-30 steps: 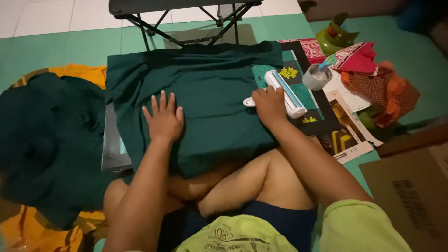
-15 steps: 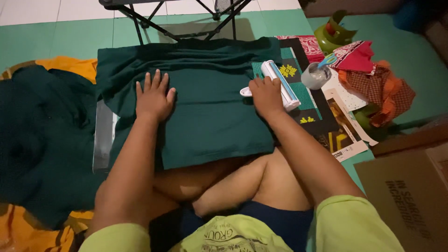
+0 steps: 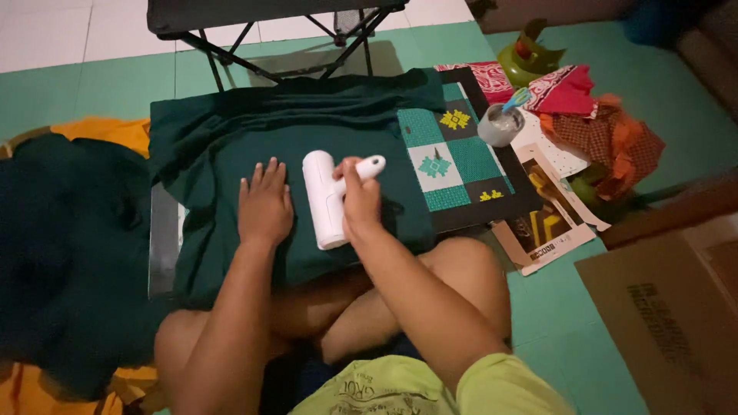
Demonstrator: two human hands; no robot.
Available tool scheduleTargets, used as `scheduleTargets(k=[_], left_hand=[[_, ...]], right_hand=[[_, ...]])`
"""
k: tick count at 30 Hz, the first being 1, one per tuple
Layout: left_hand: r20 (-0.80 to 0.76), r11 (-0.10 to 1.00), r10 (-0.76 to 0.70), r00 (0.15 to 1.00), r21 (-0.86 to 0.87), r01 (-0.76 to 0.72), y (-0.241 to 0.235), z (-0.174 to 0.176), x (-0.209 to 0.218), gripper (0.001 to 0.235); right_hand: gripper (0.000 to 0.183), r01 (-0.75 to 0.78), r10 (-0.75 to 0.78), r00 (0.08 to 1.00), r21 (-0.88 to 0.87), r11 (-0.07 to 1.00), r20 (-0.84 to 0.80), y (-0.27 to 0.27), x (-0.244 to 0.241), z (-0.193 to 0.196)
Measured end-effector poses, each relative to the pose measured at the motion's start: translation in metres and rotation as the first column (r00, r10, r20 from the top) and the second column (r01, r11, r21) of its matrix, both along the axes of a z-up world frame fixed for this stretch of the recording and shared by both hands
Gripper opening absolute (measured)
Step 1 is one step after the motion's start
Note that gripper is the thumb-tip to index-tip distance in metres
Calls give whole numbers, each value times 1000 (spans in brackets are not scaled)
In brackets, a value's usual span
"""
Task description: The person sits on the floor and uses a lint roller to clean a dark green shirt laid out on a small table. They roll the device back and forth across the fabric surface to remove lint and debris.
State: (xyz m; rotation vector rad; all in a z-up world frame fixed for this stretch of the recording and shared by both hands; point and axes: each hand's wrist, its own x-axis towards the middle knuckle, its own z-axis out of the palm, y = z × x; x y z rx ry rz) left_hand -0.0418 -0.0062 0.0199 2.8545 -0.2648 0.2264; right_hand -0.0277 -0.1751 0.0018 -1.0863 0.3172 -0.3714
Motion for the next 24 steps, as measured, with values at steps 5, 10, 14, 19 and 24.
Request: scheduleTargets(k=[5,10,14,19,24], left_hand=[[6,1000,8,1000,26,-8,2,-12,1,52],[-9,997,52,999,58,-51,-5,4,-6,50],[-26,999,47,999,27,-47,-3,3,-7,53],[-35,998,66,997,7,-66,-4,5,-5,54],[-33,999,24,999,-22,-25,0,0,-2,61]], right_hand=[[5,51,-51,999,-45,998,-6,-52,6,-12],[24,163,-163,986,-191,968,14,-152,-1,5],[11,218,-218,975,-280,935,31,-193,1,18],[7,224,-203,974,-318,921,98,-144,1,42],[4,78,-77,995,-13,997,66,-26,-22,34]])
